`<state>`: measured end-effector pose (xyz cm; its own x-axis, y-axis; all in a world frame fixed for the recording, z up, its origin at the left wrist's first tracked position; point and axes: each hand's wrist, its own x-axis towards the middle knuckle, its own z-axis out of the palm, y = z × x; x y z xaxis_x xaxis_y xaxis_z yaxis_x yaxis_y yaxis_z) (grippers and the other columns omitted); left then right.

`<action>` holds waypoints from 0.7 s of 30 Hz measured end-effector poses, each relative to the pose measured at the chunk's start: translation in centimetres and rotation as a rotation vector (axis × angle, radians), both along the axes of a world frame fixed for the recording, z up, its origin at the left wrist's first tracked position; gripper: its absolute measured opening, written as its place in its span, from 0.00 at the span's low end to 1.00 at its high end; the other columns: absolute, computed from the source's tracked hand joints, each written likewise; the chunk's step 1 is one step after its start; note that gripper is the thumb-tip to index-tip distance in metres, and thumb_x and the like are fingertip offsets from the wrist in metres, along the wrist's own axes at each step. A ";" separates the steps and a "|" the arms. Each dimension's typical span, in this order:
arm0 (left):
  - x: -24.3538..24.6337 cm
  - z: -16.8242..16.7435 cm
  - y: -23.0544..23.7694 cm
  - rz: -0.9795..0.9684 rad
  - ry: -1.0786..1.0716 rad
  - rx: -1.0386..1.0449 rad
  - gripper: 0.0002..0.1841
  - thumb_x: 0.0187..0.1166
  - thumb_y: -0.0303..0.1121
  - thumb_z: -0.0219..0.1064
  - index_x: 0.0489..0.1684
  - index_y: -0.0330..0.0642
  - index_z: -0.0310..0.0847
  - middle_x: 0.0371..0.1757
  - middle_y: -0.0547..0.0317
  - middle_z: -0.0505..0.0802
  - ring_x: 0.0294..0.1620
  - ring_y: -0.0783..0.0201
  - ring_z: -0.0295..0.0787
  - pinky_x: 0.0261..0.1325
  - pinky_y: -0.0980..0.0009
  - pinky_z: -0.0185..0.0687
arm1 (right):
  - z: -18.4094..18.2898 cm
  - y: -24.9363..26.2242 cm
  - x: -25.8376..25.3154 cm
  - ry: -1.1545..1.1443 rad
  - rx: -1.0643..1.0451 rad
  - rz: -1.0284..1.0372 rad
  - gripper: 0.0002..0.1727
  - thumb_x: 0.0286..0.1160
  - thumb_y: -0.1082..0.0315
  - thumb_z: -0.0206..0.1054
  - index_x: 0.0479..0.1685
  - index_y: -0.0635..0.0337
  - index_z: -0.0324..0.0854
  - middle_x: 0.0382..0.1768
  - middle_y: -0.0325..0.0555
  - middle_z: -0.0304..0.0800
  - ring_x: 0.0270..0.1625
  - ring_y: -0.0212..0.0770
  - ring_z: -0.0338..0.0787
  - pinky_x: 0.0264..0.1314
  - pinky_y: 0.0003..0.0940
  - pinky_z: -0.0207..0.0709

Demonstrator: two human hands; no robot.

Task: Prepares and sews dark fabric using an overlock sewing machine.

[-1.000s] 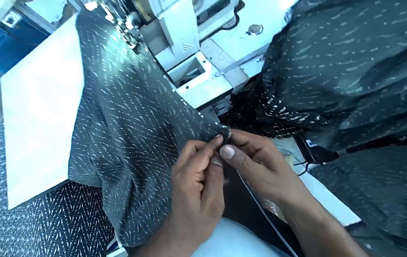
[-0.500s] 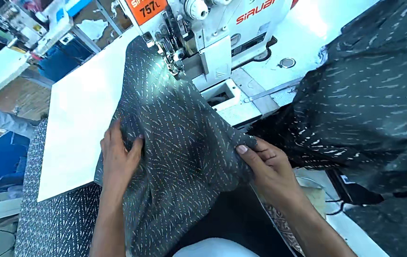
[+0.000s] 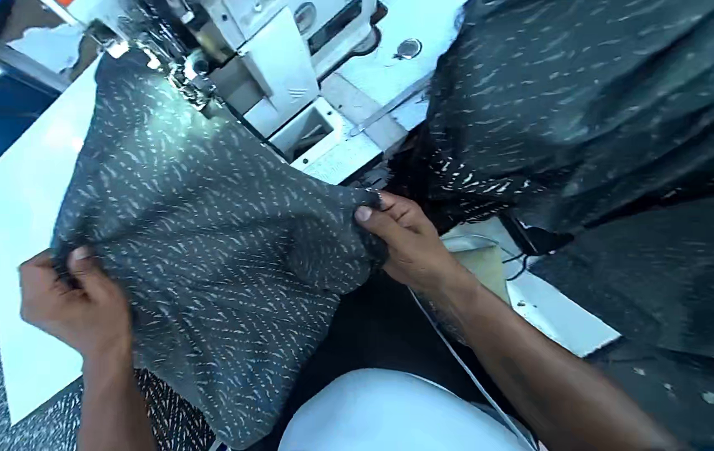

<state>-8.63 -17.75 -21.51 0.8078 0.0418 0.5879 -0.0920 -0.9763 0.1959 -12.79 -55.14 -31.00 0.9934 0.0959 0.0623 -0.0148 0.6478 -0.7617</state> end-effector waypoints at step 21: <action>4.2 4.5 -13.3 -0.325 0.345 -0.031 0.27 0.94 0.46 0.42 0.82 0.41 0.72 0.84 0.54 0.77 0.86 0.51 0.67 0.83 0.47 0.63 | -0.3 2.1 -1.8 0.154 -0.018 0.010 0.13 0.85 0.59 0.64 0.56 0.55 0.89 0.44 0.47 0.94 0.42 0.35 0.94 0.48 0.35 0.92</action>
<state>-4.43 -31.06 -17.04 0.9299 -0.2318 0.2855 -0.3159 -0.9010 0.2973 -14.58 -53.02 -31.29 0.9902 0.1052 -0.0922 -0.1382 0.6332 -0.7616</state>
